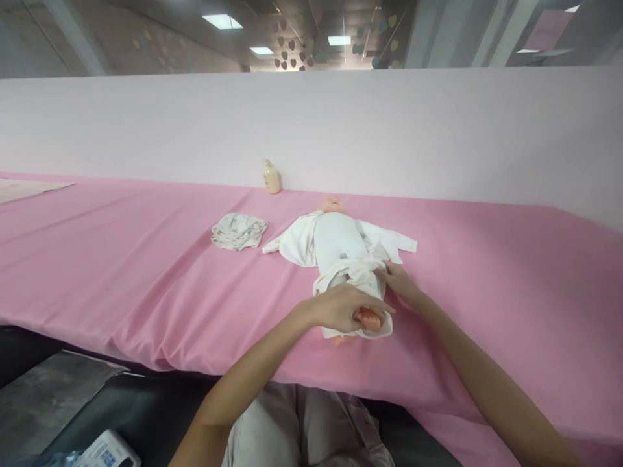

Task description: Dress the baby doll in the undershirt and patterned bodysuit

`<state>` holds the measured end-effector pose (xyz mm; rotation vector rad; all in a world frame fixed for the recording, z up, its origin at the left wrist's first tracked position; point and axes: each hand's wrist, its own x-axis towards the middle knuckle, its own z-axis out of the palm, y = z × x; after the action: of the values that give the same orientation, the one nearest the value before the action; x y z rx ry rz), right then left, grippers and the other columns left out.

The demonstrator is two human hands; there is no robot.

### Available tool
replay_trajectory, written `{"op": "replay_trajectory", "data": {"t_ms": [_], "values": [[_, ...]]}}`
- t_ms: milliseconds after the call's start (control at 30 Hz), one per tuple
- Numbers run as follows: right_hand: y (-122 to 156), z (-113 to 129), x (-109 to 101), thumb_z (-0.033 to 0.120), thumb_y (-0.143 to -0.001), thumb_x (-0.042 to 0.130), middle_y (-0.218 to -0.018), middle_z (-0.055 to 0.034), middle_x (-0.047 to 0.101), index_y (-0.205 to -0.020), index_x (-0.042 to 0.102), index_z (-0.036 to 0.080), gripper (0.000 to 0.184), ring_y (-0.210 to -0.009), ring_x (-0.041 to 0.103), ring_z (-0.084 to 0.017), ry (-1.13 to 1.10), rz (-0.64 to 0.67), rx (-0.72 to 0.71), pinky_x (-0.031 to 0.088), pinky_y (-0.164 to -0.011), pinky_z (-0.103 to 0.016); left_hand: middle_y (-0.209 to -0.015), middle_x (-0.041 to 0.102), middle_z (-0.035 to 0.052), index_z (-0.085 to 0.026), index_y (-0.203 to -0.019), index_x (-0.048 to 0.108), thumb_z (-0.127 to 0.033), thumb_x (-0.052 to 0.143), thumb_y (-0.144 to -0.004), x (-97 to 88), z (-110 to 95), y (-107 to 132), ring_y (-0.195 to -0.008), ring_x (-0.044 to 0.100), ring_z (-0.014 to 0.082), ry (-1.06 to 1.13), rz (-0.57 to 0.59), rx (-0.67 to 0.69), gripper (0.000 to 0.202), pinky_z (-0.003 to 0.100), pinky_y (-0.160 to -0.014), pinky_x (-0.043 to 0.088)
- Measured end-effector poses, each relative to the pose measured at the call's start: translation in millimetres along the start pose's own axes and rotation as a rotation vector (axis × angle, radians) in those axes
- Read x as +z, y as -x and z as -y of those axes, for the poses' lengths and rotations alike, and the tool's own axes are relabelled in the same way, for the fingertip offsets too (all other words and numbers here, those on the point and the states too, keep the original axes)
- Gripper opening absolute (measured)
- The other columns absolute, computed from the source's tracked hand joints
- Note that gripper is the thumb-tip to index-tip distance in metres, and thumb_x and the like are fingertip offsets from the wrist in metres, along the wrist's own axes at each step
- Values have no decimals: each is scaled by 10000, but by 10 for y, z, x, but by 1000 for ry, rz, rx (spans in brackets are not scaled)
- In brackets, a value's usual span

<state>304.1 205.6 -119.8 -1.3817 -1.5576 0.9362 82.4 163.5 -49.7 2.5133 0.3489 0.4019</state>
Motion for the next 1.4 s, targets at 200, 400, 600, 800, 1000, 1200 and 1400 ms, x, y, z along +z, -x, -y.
{"op": "replay_trajectory", "data": {"t_ms": [200, 400, 600, 800, 1000, 1200, 1400], "values": [[130, 67, 163, 186, -763, 433, -870, -62, 594, -825, 568, 175, 148, -697, 510, -164, 667, -269, -307, 330, -559, -252, -817, 675, 58, -146, -1022, 634, -358, 442, -875, -145, 281, 30, -657, 567, 125, 164, -649, -169, 322, 245, -612, 426], [150, 176, 116, 230, -706, 491, -802, -33, 595, -751, 567, 184, 100, -726, 523, -169, 381, -137, -315, 398, -634, -265, -1057, 632, 53, -209, -1044, 652, -369, 461, -888, -62, 718, -47, -1006, 500, 200, -326, -574, -371, 294, 390, -898, 353], [165, 277, 54, 484, -850, 367, -646, -21, 554, -621, 558, 178, 428, -641, 498, -149, -38, -7, -100, 418, -602, -266, -990, 640, 60, -178, -972, 645, -320, 461, -887, 87, 630, -80, -932, 527, 172, -460, -482, -176, 247, 346, -853, 365], [232, 396, 14, 468, -776, 566, -785, -33, 619, -782, 656, 177, 304, -757, 532, -161, 193, 116, -226, 426, -683, -284, -651, 616, 26, -164, -748, 655, -347, 437, -880, 89, 576, -42, -642, 546, 127, -419, -476, -55, 314, 269, -666, 380], [309, 456, -14, 376, -778, 573, -805, -28, 589, -789, 614, 187, 193, -763, 530, -155, 298, 165, -285, 441, -718, -301, -718, 622, 10, -181, -821, 663, -340, 494, -852, 67, 535, -70, -675, 558, 120, -344, -409, -219, 234, 227, -608, 379], [319, 446, 78, 360, -792, 534, -820, -31, 634, -787, 583, 193, 174, -799, 578, -174, 237, -25, -235, 442, -714, -293, -805, 624, 28, -169, -883, 611, -346, 488, -842, 43, 520, -64, -786, 539, 168, -394, -324, -186, 220, 271, -699, 391], [256, 331, 70, 436, -813, 517, -728, -8, 570, -790, 499, 205, 233, -695, 548, -149, 69, -134, -200, 428, -631, -262, -586, 418, -37, -155, -669, 510, -465, 487, -828, -107, 658, 17, -539, 367, 87, 86, -382, -309, 350, 227, -525, 280]]}}
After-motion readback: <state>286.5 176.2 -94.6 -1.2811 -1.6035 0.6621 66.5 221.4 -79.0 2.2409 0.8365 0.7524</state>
